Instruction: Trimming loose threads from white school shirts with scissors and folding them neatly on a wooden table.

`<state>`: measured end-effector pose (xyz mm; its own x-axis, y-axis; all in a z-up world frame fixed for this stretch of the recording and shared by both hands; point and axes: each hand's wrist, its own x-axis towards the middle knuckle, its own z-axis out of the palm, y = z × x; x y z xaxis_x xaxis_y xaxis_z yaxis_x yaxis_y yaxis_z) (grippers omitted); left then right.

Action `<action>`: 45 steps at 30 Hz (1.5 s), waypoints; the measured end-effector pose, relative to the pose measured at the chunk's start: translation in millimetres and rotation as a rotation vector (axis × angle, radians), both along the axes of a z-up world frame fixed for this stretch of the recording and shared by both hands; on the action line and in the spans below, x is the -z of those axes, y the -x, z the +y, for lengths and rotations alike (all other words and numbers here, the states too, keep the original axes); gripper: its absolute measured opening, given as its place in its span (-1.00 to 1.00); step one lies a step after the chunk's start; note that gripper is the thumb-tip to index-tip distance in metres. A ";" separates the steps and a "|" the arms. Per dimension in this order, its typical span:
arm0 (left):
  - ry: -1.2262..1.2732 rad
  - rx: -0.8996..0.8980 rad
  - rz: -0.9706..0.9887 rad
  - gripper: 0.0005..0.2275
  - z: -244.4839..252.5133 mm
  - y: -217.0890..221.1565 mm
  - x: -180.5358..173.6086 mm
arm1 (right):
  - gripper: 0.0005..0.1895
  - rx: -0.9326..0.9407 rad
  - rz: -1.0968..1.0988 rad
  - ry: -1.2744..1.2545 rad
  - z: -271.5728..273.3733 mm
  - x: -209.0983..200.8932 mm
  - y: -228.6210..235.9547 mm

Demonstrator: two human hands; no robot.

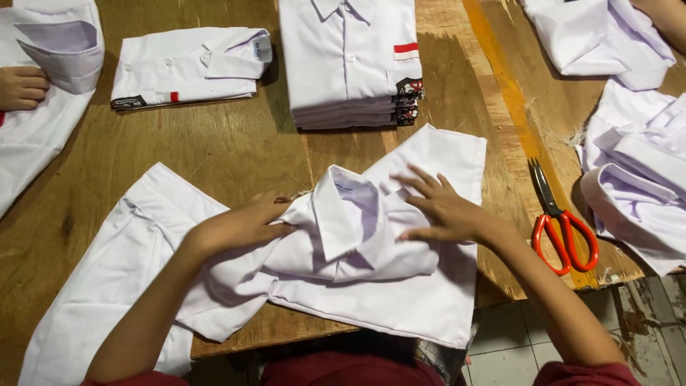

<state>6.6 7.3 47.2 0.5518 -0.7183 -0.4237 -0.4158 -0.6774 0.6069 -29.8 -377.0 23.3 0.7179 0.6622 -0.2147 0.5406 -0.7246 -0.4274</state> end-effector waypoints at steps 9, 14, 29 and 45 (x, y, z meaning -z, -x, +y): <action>0.119 -0.057 0.192 -0.65 -14.7 -11.8 -8.4 | -0.57 -0.020 -0.411 0.102 -12.9 101.3 -0.9; 0.291 -0.219 0.138 -0.68 -9.7 -34.2 -15.3 | -0.63 0.151 0.177 -0.053 12.0 57.4 44.0; 0.548 -0.434 -0.081 -0.74 -19.6 -73.9 -34.6 | -0.84 0.373 -0.130 -0.483 -76.3 -69.6 -1.7; 0.186 -0.287 -1.061 -0.70 -52.1 -6.6 62.6 | -0.27 0.525 -1.116 0.484 -91.2 -2.7 -56.7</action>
